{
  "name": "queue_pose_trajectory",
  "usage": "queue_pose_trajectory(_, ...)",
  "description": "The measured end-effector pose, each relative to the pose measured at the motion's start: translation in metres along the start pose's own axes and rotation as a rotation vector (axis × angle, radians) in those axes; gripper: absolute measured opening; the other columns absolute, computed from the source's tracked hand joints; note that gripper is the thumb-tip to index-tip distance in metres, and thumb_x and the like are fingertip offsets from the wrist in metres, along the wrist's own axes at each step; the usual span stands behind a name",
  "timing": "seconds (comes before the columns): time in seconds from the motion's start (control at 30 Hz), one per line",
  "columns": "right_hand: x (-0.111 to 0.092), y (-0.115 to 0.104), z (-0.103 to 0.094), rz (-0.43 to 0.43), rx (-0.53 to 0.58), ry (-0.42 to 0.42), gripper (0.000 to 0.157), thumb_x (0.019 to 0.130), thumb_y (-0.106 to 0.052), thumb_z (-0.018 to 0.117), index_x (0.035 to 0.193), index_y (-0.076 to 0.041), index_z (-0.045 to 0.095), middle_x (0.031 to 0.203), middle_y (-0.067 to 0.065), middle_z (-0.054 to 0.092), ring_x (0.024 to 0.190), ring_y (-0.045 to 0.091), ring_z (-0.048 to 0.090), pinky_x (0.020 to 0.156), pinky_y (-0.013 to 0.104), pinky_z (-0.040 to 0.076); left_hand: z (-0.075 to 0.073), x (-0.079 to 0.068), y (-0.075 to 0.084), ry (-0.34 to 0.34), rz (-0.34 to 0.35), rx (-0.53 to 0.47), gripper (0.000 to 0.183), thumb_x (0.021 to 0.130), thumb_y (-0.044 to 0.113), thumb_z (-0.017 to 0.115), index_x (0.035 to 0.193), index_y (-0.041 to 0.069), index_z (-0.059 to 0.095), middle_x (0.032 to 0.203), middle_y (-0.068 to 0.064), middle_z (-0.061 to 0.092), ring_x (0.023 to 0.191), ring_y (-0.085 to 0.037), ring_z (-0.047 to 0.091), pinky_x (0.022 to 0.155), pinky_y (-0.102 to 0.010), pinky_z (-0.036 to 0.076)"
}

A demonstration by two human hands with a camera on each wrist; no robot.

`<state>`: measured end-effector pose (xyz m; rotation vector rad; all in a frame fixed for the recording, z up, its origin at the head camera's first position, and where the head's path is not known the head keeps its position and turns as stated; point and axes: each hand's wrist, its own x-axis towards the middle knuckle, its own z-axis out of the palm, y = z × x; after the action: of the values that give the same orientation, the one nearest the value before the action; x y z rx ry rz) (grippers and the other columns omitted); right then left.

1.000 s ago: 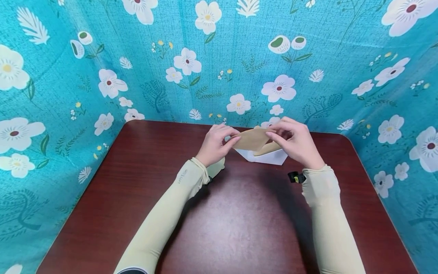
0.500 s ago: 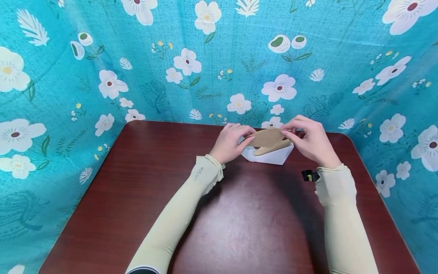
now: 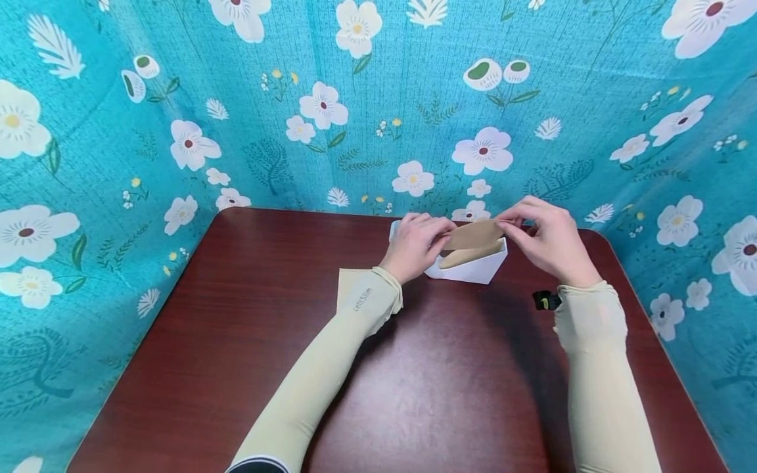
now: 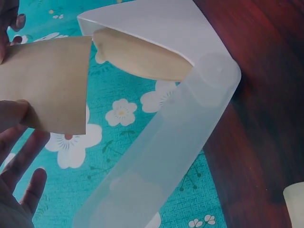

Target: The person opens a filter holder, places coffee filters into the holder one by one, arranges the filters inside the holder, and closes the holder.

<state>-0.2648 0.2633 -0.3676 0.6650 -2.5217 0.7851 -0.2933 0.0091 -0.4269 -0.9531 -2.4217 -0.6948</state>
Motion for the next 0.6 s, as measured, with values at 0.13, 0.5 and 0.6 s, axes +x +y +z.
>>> queue_pose_trajectory(0.13,0.0,0.003,-0.001,-0.009,-0.048,0.007,0.013,0.089,-0.01,0.082,0.1,-0.015,0.082,0.091,0.001,0.07,0.08,0.009,0.053,0.064,0.012,0.04,0.005,0.0,0.0,-0.015,-0.015,0.006,0.012,0.103,0.02,0.064,0.112,0.02,0.073,0.101,0.01,0.076,0.093,-0.01,0.065,0.103,-0.034,0.044)
queue_pose_trajectory(0.5,-0.004,0.014,-0.001,0.016,-0.086,-0.006,0.011,0.089,-0.009,0.081,0.1,-0.012,0.081,0.092,0.003,0.071,0.079,0.014,0.057,0.067,0.018,0.041,0.012,-0.001,0.001,-0.046,-0.01,0.135,0.015,0.102,0.022,0.065,0.116,0.02,0.07,0.107,0.009,0.077,0.101,-0.01,0.067,0.108,-0.035,0.042)
queue_pose_trajectory(0.6,-0.005,0.016,0.001,0.036,-0.096,-0.022,0.011,0.09,-0.009,0.081,0.1,-0.011,0.081,0.09,0.004,0.069,0.078,0.016,0.056,0.066,0.023,0.041,0.014,-0.002,0.002,-0.064,-0.003,0.173,0.015,0.103,0.024,0.064,0.117,0.021,0.069,0.108,0.008,0.077,0.102,-0.011,0.067,0.109,-0.035,0.042)
